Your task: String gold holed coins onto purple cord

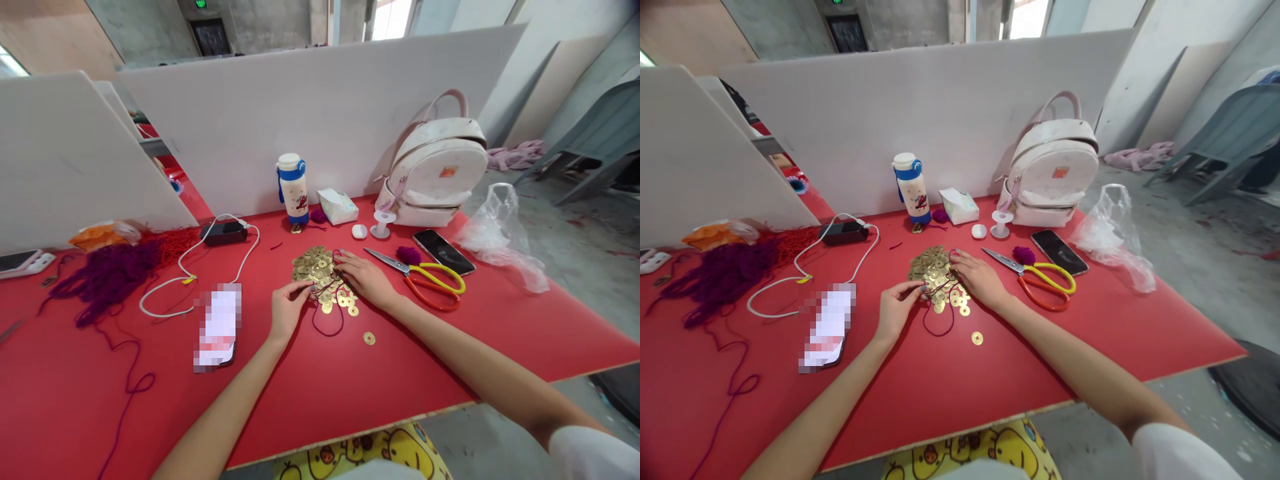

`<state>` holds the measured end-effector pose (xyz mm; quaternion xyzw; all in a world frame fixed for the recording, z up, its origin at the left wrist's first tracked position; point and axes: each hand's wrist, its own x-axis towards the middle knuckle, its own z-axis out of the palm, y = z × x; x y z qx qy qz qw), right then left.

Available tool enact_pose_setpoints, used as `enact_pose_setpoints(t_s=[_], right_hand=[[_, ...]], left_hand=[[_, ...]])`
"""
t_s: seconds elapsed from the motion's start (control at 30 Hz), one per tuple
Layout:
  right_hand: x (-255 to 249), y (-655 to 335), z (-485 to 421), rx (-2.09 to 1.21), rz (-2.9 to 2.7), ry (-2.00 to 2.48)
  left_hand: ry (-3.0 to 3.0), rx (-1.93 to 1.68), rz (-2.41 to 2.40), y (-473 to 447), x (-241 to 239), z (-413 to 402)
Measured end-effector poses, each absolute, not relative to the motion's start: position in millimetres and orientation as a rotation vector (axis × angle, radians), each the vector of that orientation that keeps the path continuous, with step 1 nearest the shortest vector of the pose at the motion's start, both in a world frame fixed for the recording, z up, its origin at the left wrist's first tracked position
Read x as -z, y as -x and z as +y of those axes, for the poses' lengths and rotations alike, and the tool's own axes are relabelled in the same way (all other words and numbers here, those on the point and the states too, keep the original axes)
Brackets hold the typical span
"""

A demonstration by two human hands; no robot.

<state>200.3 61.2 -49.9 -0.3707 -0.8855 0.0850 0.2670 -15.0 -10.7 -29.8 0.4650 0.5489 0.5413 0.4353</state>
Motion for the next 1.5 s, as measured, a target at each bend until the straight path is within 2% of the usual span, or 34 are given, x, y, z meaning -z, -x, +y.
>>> enact_pose_setpoints(t_s=[0.23,0.5,0.67,0.8,0.93,1.07,1.4,1.5], right_hand=[[40.6,-201.2,59.8,-0.285,-2.246,0.974],[38.8,-192.6,50.4,-1.042,-1.528,0.908],[33.4,-190.9,47.6,-1.258,-1.305,0.822],[29.0,-195.0,46.9,-1.105,-1.440,0.887],[27.7,-203.0,49.6,-0.801,-1.921,0.979],[26.2,-208.7,52.3,-0.670,-2.297,0.901],[22.2,-212.3,50.8,-0.271,-2.573,0.960],[22.1,-212.0,50.6,-0.240,-2.549,0.981]], left_hand=[[-1.150,-1.338,1.366,15.5,31.5,-10.6],[-1.124,-1.358,1.323,15.6,35.9,-8.3],[-1.115,-1.356,1.328,15.4,34.1,-8.9],[-1.125,-1.354,1.331,15.3,32.8,-9.5],[-1.117,-1.374,1.343,15.0,31.4,-9.8],[-1.073,-1.412,1.373,16.5,30.7,-9.7],[-0.920,-1.552,1.388,18.4,29.2,-8.6],[-0.898,-1.564,1.385,18.1,28.0,-8.4]])
